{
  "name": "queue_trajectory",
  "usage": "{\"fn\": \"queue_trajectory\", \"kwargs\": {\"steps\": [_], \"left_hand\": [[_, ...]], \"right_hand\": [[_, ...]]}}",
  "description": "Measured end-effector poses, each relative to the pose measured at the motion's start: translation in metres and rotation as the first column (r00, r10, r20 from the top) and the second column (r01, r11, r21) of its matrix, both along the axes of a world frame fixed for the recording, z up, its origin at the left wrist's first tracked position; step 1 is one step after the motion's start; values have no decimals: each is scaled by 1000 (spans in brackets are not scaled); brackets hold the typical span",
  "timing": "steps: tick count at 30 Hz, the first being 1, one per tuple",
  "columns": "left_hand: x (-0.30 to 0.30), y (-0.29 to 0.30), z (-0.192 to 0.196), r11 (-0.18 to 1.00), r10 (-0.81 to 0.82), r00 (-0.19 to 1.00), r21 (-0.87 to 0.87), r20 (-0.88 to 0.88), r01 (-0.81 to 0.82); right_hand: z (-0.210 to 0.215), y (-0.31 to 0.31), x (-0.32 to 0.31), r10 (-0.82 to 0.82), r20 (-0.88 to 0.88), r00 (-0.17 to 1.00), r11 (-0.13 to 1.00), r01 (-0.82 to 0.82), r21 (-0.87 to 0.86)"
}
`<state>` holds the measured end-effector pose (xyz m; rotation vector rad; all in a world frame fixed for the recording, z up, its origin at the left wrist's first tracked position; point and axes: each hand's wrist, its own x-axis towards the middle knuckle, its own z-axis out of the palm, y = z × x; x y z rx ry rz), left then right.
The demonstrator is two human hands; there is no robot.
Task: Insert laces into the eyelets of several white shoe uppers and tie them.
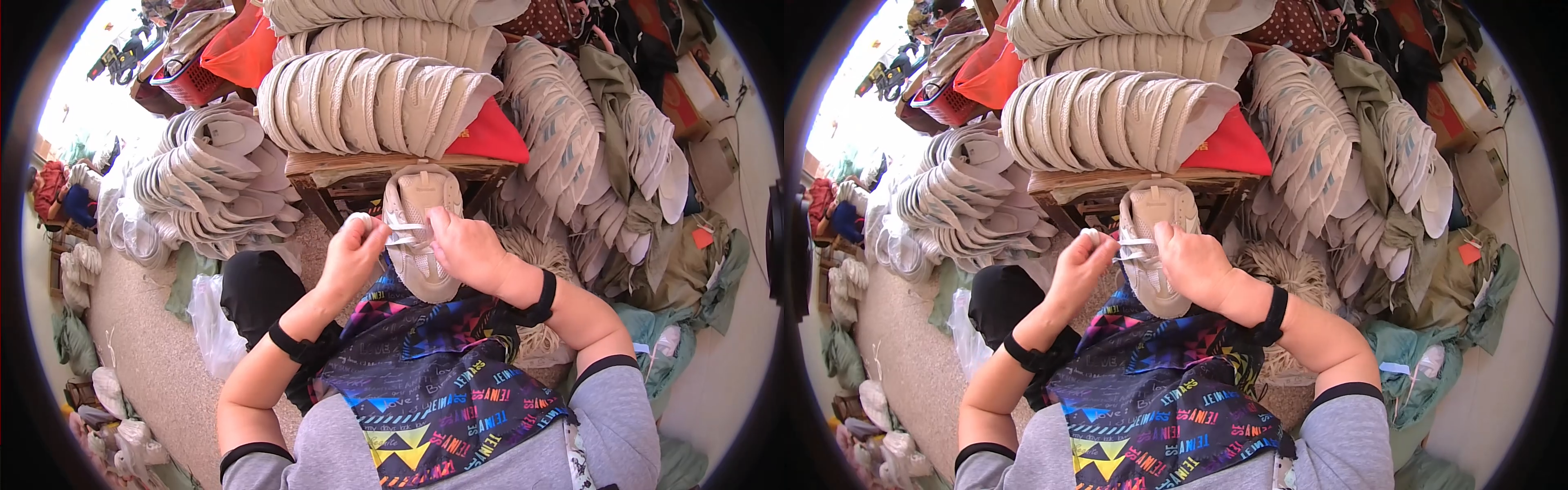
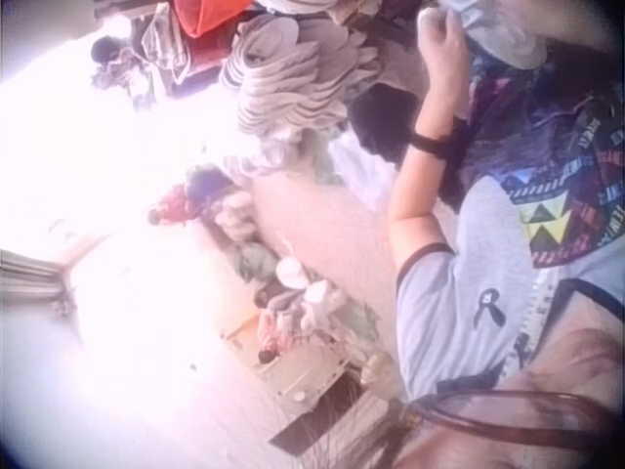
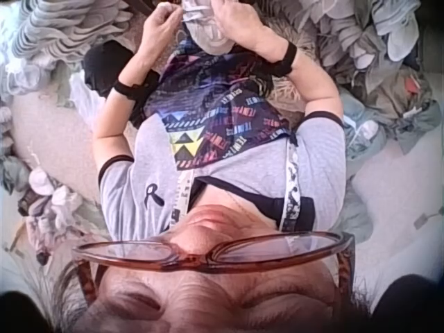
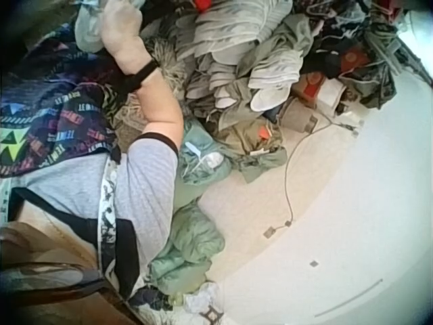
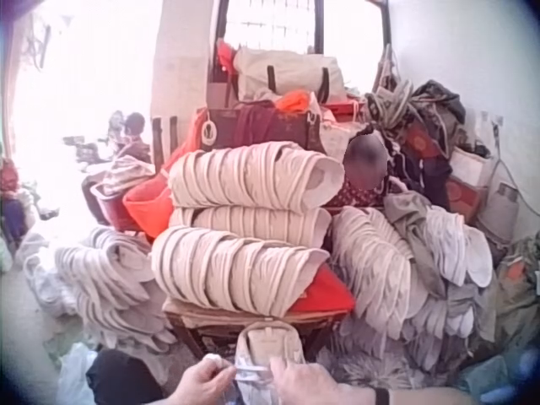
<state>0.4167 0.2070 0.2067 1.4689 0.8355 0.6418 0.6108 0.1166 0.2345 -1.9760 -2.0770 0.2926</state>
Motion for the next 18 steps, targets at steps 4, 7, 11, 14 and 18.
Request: {"fn": "queue_trajectory", "kwargs": {"steps": [4, 7, 11, 14, 18], "left_hand": [[6, -10, -12, 989, -30, 992, 139, -125, 48], [10, -12, -13, 952, -16, 974, 295, -225, 84], [13, -13, -14, 877, -12, 973, 465, -229, 120], [17, -10, -10, 879, -26, 965, 454, -259, 146], [20, -4, -1, 897, -3, 962, 424, -273, 124]], "right_hand": [[-5, -4, 3, 56, -53, 997, 996, -52, 72], [-12, -11, 3, 61, -24, 998, 993, -58, 107], [-9, -21, 7, 74, -92, 993, 987, -59, 151], [-9, -27, 10, 55, -121, 991, 975, -28, 221], [-23, -32, 19, -20, -140, 990, 945, 65, 321]]}}
